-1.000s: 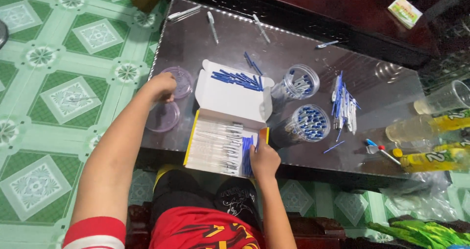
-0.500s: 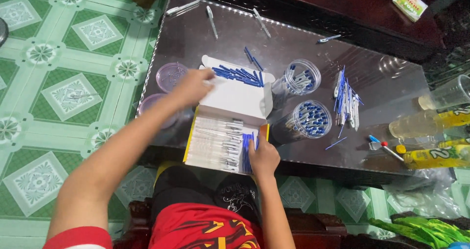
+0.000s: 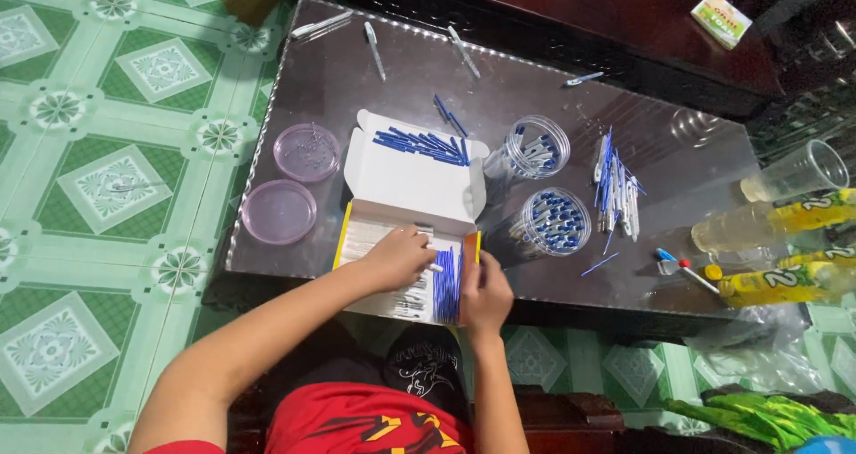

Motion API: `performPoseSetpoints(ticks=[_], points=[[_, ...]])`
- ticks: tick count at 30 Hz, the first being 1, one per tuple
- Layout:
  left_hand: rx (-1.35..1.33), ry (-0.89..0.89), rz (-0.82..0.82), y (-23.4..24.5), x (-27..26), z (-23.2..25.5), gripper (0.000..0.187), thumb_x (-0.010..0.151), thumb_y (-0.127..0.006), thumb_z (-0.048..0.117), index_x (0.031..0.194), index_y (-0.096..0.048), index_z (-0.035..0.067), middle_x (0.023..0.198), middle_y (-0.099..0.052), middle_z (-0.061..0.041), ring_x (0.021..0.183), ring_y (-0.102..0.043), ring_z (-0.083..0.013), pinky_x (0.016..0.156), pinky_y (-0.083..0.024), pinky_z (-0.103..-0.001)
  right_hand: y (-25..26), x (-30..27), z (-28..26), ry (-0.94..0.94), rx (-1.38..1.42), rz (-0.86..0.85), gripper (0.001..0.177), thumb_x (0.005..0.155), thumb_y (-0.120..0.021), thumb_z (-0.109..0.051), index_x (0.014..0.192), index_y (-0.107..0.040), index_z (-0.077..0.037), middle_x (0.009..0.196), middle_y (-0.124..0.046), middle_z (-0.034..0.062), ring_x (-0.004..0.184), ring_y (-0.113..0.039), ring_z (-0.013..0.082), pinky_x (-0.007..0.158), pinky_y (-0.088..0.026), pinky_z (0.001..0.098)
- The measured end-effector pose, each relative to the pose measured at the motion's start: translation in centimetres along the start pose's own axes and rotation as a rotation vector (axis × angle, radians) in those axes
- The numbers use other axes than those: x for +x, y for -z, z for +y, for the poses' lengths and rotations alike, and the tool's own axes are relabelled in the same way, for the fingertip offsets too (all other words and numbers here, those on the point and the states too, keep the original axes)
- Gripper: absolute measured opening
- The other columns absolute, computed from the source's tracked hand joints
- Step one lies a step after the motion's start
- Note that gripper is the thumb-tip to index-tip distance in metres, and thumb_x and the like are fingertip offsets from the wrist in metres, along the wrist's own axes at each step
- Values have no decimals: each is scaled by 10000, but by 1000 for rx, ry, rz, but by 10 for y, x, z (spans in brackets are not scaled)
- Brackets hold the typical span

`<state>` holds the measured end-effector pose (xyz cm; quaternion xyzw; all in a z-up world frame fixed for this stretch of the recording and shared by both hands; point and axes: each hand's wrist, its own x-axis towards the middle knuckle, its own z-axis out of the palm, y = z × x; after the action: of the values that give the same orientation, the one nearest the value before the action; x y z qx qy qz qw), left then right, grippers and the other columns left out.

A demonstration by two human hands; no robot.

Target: Assembling ballpoint pens by inserting ink refills into pen bodies and organizing them into a cardboard box.

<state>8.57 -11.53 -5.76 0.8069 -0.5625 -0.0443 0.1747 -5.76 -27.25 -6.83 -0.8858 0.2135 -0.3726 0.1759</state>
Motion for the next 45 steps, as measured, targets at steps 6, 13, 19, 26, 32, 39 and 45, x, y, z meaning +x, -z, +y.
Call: performPoseSetpoints(ticks=[6, 13, 19, 26, 32, 39, 45], points=[[46, 49, -1, -24, -4, -16, 104, 861, -685, 159, 948, -741, 153, 931, -703, -96, 919, -654, -285, 764, -528, -420, 77, 60, 43, 100, -167, 427, 233, 924, -702, -26, 1126, -756, -129, 936, -673, 58, 827, -636, 283, 789, -506, 400], [16, 133, -42, -23, -7, -21, 221, 878, -696, 220, 1063, -731, 104, 993, -708, -127, 973, -666, -304, 814, -542, -432, 105, 137, 70, 87, -292, 46, 108, 875, -836, -271, 953, -775, -227, 1044, -631, 6, 1090, -611, 233, 1023, -394, 371], [-79, 217, -8, 4, -19, -22, 247, 924, -646, 222, 1102, -733, 75, 1015, -704, -139, 1005, -649, -304, 845, -536, -422, 111, 169, 30, -201, -300, -451, 191, 925, -746, -343, 1093, -805, -278, 1342, -624, 43, 1310, -504, 408, 996, -445, 607], [-19, 275, 38, 5, -27, -43, 291, 910, -663, 316, 1122, -724, 126, 1033, -673, -113, 1074, -605, -315, 877, -535, -439, 82, 167, 52, -202, -427, -438, 196, 867, -780, -389, 976, -817, -230, 1324, -618, 28, 1308, -488, 368, 980, -451, 602], [34, 240, 66, 9, -29, -42, 275, 907, -677, 320, 1094, -733, 127, 1033, -665, -119, 1088, -586, -312, 899, -507, -432, 82, 164, 48, -157, -420, -361, 139, 924, -758, -360, 981, -806, -242, 1307, -655, 44, 1318, -491, 378, 1054, -328, 689], [-41, 137, 340, 70, -44, -10, 280, 965, -644, 244, 1174, -670, 59, 1171, -653, -136, 1120, -565, -303, 906, -505, -428, 172, 172, 7, 213, -109, 163, 81, 1048, -698, -10, 1095, -752, 27, 1033, -715, 160, 933, -622, 304, 822, -473, 424], [9, -277, 814, 159, -74, 96, 366, 950, -665, 167, 1232, -608, -61, 1205, -612, -338, 1189, -572, -541, 1126, -362, -727, 233, 55, -76, -22, 67, 433, 129, 1236, -559, 36, 1113, -545, 74, 1016, -590, 227, 951, -544, 335, 918, -429, 453]])
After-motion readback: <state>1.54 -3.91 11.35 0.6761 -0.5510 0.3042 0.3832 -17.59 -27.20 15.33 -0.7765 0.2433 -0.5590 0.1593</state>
